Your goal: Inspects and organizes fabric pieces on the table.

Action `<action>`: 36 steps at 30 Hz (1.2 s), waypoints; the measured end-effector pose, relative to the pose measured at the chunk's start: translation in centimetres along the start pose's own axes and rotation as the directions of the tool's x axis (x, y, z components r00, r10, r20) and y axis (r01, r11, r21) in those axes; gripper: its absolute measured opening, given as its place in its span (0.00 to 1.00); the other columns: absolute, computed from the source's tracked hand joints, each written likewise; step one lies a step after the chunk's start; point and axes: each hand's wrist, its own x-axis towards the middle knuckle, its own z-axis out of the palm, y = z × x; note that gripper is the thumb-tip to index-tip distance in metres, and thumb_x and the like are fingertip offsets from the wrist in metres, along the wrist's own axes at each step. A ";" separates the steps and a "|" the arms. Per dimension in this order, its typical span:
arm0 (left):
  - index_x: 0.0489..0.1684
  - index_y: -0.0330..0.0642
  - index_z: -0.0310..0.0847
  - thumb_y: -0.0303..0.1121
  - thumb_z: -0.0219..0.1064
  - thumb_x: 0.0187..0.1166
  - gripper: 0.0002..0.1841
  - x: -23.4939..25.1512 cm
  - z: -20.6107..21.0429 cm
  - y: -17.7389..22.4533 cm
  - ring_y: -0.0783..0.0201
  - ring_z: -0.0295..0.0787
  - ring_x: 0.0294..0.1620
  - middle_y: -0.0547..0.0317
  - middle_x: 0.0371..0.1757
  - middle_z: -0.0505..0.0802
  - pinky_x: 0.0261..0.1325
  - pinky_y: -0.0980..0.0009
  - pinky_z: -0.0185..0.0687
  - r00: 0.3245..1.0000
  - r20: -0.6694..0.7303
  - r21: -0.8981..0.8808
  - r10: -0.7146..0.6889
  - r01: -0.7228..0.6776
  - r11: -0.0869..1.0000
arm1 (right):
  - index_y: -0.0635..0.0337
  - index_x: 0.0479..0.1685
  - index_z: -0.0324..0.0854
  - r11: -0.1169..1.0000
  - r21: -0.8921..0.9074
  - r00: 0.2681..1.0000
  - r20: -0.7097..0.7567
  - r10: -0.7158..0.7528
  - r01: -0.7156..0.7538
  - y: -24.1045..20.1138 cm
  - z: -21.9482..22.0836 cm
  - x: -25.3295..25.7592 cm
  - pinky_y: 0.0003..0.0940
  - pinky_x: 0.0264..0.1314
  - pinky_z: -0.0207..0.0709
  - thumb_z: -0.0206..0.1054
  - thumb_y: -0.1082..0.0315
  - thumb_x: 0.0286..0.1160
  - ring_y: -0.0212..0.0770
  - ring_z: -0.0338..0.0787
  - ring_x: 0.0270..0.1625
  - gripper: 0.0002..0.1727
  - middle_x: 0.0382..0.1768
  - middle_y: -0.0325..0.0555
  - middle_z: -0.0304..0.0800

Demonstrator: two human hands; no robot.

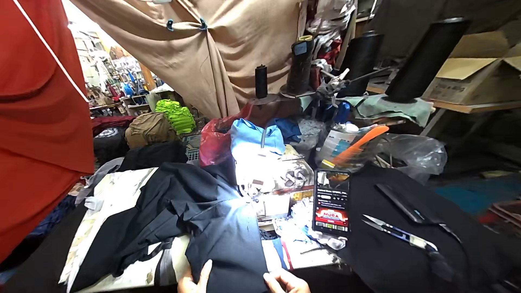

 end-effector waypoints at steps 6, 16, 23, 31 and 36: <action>0.52 0.23 0.86 0.30 0.75 0.75 0.16 4.7 1.6 1.3 0.64 0.94 0.52 0.42 0.47 0.96 0.65 0.65 0.86 0.998 -0.032 0.108 0.046 -0.043 0.993 | 0.67 0.36 0.92 0.995 -0.105 0.999 -0.051 -0.004 -0.002 -0.2 1.3 5.1 0.33 0.44 0.85 0.69 0.66 0.76 0.33 0.89 0.33 0.12 0.29 0.45 0.92; 0.51 0.30 0.89 0.39 0.75 0.76 0.18 15.6 4.8 1.8 0.62 0.94 0.53 0.47 0.47 0.96 0.66 0.61 0.85 0.985 0.066 0.185 0.157 -0.166 0.968 | 0.71 0.44 0.82 0.986 0.137 0.990 -0.096 0.107 -0.094 -1.7 3.6 14.2 0.21 0.29 0.75 0.63 0.71 0.80 0.25 0.77 0.21 0.09 0.20 0.35 0.80; 0.47 0.30 0.90 0.45 0.78 0.72 0.22 20.4 5.2 1.5 0.61 0.94 0.50 0.47 0.44 0.96 0.63 0.60 0.86 0.956 0.220 0.222 0.196 -0.245 0.944 | 0.73 0.54 0.83 0.993 0.060 0.976 -0.186 0.114 -0.105 -1.3 4.5 14.7 0.29 0.40 0.78 0.67 0.66 0.79 0.32 0.81 0.34 0.16 0.36 0.48 0.85; 0.62 0.20 0.82 0.42 0.68 0.84 0.26 14.5 4.7 5.3 0.42 0.87 0.67 0.29 0.60 0.90 0.77 0.50 0.73 0.995 0.101 0.289 -0.013 -0.017 0.957 | 0.76 0.62 0.80 0.991 0.045 0.984 -0.126 0.128 -0.123 -0.6 4.3 14.7 0.33 0.48 0.80 0.64 0.64 0.82 0.36 0.83 0.43 0.21 0.46 0.55 0.87; 0.62 0.16 0.78 0.37 0.59 0.89 0.23 9.1 4.8 2.6 0.47 0.86 0.67 0.27 0.59 0.89 0.76 0.54 0.74 0.994 0.073 0.036 -0.080 0.077 0.996 | 0.78 0.62 0.80 0.986 -0.060 0.983 -0.112 0.146 -0.153 -1.6 4.0 14.0 0.40 0.63 0.80 0.65 0.65 0.82 0.45 0.87 0.54 0.21 0.52 0.62 0.89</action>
